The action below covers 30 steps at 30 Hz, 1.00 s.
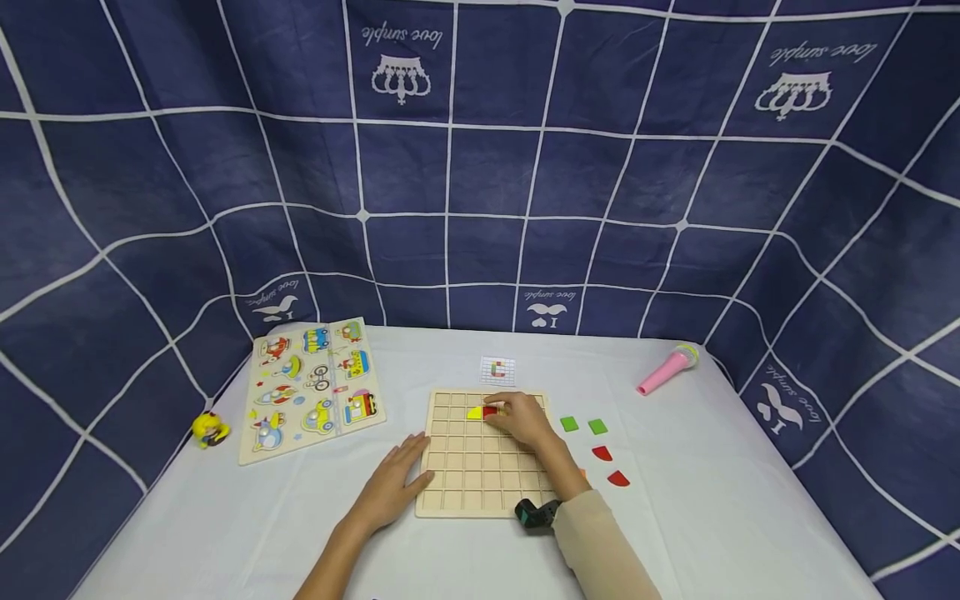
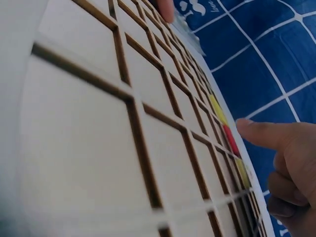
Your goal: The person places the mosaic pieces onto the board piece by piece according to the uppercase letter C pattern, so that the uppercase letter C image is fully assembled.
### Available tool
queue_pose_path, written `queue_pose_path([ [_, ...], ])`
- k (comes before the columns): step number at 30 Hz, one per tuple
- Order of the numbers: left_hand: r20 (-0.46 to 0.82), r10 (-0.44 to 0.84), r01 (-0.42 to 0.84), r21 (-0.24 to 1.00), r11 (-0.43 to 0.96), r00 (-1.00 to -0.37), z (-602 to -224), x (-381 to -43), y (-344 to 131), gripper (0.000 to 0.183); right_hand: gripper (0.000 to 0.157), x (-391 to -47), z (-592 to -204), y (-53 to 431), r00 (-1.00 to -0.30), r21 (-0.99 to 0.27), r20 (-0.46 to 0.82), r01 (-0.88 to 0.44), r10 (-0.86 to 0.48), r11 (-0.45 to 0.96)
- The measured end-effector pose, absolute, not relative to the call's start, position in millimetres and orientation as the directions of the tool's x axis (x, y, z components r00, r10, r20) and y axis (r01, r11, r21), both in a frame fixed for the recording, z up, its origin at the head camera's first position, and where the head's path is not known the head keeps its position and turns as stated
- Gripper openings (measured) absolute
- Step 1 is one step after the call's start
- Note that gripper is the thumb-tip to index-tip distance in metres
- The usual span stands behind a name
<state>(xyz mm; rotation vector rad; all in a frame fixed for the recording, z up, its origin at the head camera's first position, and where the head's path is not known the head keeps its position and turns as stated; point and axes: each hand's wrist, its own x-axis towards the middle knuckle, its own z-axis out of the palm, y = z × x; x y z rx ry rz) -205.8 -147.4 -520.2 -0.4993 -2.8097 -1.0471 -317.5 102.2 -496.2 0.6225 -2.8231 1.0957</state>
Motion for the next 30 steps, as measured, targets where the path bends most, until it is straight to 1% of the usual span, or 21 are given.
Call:
queue_pose_path([
  [5, 0.196, 0.278, 0.339, 0.612, 0.714, -0.940, -520, -207, -147, 0.058, 0.028, -310, -491, 125, -0.934, -0.688, 0.203, -0.350, -0.294, 0.636],
  [10, 0.200, 0.266, 0.333, 0.608, 0.721, -0.943, -520, -207, -148, 0.058, 0.026, -305, -485, 154, -0.943, -0.686, 0.212, -0.331, -0.257, 0.648],
  [13, 0.195, 0.262, 0.326, 0.613, 0.719, -0.945, -520, -207, -148, 0.058, 0.028, -302, -482, 173, -0.947, -0.680, 0.212, -0.320, -0.241, 0.660],
  [20, 0.202, 0.269, 0.336, 0.618, 0.711, -0.942, -520, -208, -148, 0.058, 0.033, -298, -481, 216, -0.973, -0.678, 0.161, -0.230, -0.165, 0.698],
  [24, 0.203, 0.266, 0.334, 0.614, 0.715, -0.943, -520, -208, -148, 0.058, 0.034, -296, -488, 232, -0.980, -0.674, 0.126, -0.198, -0.153, 0.712],
  [30, 0.192, 0.261, 0.323, 0.620, 0.715, -0.946, -520, -208, -148, 0.058, 0.032, -297, -497, 240, -0.979, -0.635, 0.105, -0.200, -0.172, 0.746],
])
